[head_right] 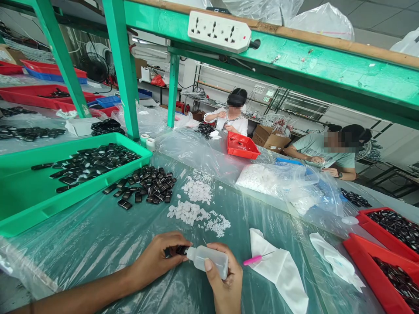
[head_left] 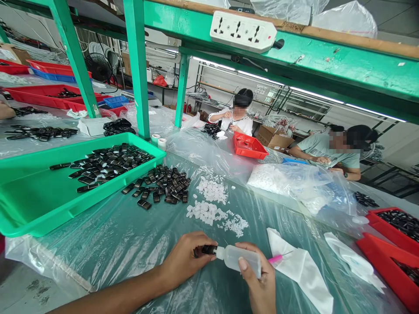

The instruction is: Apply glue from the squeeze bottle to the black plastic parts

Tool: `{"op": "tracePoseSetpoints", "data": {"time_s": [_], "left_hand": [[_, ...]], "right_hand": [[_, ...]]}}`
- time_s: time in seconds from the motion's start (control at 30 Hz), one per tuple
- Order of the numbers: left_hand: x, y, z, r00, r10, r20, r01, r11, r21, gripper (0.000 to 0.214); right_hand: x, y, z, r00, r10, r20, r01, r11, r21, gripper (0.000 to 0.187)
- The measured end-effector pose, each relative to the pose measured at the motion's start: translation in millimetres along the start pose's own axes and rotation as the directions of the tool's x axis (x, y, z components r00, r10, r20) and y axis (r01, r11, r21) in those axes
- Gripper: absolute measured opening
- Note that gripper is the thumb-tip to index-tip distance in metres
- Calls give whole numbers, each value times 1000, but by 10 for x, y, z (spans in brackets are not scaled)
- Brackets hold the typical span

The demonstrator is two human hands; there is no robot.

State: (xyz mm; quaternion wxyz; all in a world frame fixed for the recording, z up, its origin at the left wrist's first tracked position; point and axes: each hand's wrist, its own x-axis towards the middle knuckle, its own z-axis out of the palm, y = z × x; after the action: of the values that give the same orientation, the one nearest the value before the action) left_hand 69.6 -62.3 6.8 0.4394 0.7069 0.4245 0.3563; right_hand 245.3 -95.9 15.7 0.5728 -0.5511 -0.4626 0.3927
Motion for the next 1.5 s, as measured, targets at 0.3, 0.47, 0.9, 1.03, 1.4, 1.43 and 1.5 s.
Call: {"op": "tracePoseSetpoints", "data": {"time_s": [0.3,0.47,0.9,1.03,1.4,1.43,1.5], "left_hand": [[16,-12,19,1000,-25,15,27,978,-207,24],[24,-31,29,999,-18,32,26,960,-279,23],[22,-9,24,999,-19,45,31,957,-290,22],[16,3,22,999,-25,46,38,951,-307,22],[33,-45,3,991,-69,-118,50,985,-162,25],[36,-47,1,991,-64,-114,46,987,-151,25],[40,-52,0,993,-46,-106,32,991,-132,25]], "right_hand": [[134,216,-91,981,141,135,-177,933,314,38],[180,200,-98,975,163,148,-217,829,516,33],[262,223,-198,983,162,86,-183,877,444,34],[273,218,-200,983,168,72,-183,882,434,43],[173,163,-147,977,156,146,-181,967,180,43],[159,146,-129,979,138,150,-161,975,151,41],[135,109,-88,983,101,152,-118,987,111,37]]}}
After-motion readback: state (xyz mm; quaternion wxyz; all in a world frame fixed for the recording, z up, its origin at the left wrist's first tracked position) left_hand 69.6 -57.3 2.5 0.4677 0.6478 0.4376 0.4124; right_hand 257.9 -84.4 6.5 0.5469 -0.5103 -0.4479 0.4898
